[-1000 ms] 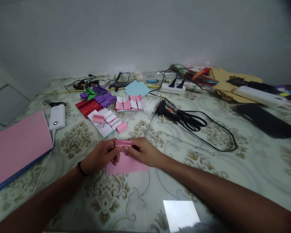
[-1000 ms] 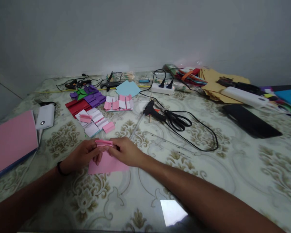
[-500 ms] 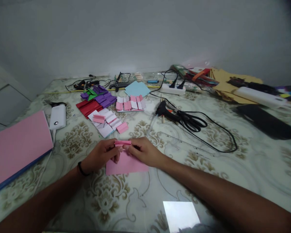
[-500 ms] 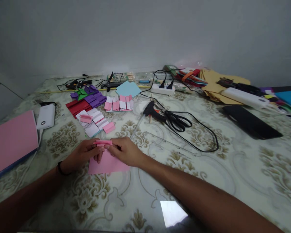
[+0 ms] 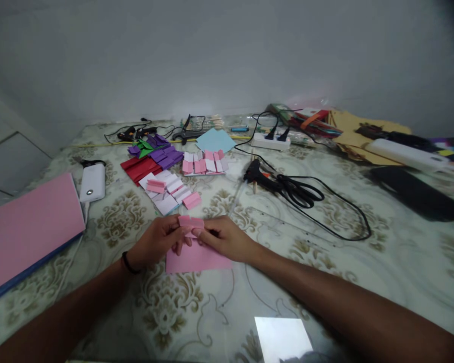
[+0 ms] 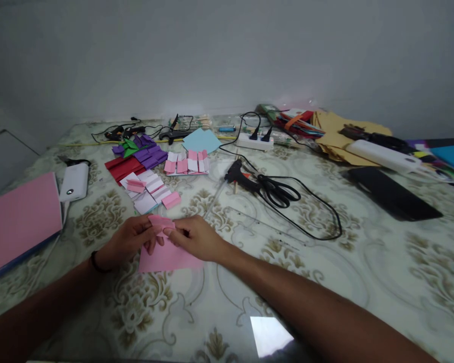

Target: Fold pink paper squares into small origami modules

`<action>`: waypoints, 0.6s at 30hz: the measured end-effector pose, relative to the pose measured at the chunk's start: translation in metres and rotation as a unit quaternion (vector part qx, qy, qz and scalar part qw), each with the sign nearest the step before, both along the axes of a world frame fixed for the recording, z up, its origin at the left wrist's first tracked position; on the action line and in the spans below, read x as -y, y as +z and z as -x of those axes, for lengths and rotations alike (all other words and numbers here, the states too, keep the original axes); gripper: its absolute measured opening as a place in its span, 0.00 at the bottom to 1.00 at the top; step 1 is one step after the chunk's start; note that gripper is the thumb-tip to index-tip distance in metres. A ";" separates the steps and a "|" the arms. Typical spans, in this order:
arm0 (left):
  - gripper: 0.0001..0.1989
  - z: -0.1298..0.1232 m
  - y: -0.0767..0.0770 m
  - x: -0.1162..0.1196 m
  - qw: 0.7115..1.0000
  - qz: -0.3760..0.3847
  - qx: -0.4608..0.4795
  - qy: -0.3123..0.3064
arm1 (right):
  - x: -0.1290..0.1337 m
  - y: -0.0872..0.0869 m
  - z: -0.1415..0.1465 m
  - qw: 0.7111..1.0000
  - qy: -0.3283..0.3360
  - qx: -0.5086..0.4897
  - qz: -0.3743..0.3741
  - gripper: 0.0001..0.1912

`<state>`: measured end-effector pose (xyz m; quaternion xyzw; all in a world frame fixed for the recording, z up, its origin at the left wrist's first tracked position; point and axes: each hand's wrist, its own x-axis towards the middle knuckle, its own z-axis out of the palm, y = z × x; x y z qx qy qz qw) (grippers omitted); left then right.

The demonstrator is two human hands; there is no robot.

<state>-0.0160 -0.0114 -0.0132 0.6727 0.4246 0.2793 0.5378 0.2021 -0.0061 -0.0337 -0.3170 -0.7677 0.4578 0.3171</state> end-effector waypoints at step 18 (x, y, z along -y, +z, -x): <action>0.12 -0.001 0.006 0.002 0.998 0.001 -0.063 -0.010 | 0.002 0.001 0.001 1.000 -0.005 0.004 -0.019 0.25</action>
